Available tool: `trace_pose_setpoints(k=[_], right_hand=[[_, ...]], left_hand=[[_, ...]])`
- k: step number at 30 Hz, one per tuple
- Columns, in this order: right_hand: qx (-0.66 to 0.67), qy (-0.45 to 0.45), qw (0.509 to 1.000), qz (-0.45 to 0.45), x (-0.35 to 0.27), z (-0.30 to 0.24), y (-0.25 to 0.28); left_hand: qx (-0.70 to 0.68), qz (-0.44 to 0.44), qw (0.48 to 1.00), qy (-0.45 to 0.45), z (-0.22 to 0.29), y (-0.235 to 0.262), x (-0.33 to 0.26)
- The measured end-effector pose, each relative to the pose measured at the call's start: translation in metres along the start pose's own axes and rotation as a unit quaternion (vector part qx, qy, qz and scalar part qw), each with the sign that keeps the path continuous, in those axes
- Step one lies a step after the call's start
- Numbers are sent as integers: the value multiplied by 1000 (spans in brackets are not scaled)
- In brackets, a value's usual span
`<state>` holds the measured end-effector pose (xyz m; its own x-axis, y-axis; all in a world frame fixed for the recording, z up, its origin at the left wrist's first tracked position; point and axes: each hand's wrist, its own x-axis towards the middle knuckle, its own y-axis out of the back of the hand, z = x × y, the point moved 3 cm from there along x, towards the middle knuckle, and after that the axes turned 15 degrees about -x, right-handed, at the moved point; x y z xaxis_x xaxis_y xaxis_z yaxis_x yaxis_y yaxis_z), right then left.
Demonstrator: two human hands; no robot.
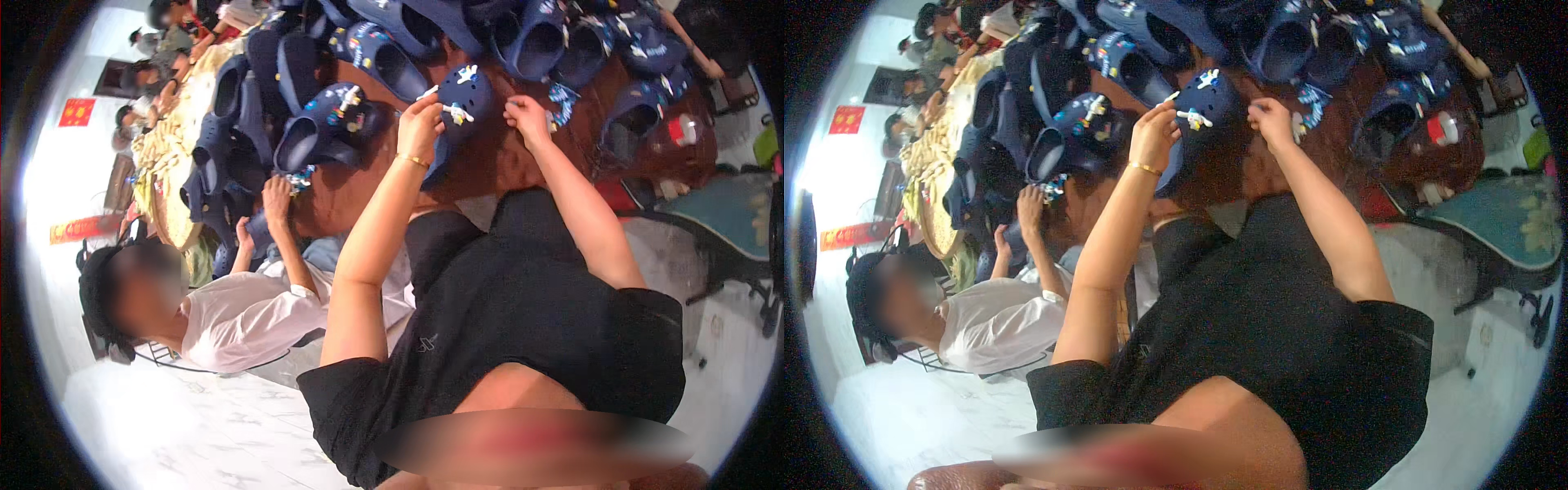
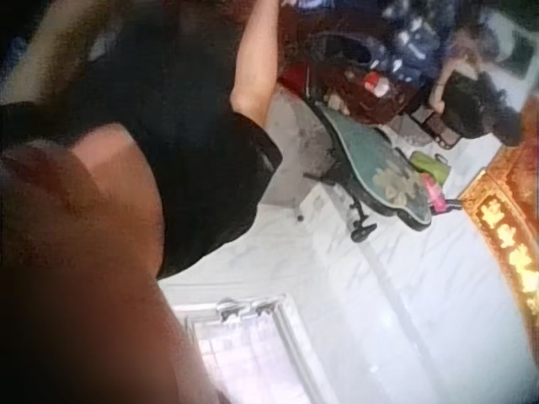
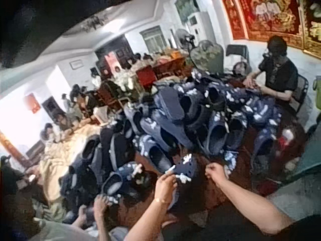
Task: Attaching decorative charms into the holes of blue foam clogs.
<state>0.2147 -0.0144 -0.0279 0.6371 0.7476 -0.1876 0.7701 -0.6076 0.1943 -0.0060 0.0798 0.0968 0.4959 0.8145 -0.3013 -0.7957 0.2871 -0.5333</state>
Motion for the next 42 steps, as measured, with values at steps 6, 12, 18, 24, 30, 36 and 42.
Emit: trace_pose_setpoints(k=[6,12,18,24,30,36,42], right_hand=[[17,-16,999,-39,-29,-28,7],[-74,9,987,-142,-30,-31,-11],[-220,140,961,-96,-22,-30,-15],[-280,122,946,-107,-12,-33,-10],[-400,165,893,-126,8,-39,-9],[-404,141,892,-146,10,-42,-5],[-307,146,933,-119,-7,-34,0]], left_hand=[[20,37,997,-62,-63,15,-14],[124,27,992,-1,-87,19,-6],[188,-26,981,33,-102,12,13],[232,-11,971,56,-110,20,21],[220,-85,971,27,-105,17,16],[217,-119,968,29,-104,7,7],[67,80,992,-77,-64,-1,-30]])
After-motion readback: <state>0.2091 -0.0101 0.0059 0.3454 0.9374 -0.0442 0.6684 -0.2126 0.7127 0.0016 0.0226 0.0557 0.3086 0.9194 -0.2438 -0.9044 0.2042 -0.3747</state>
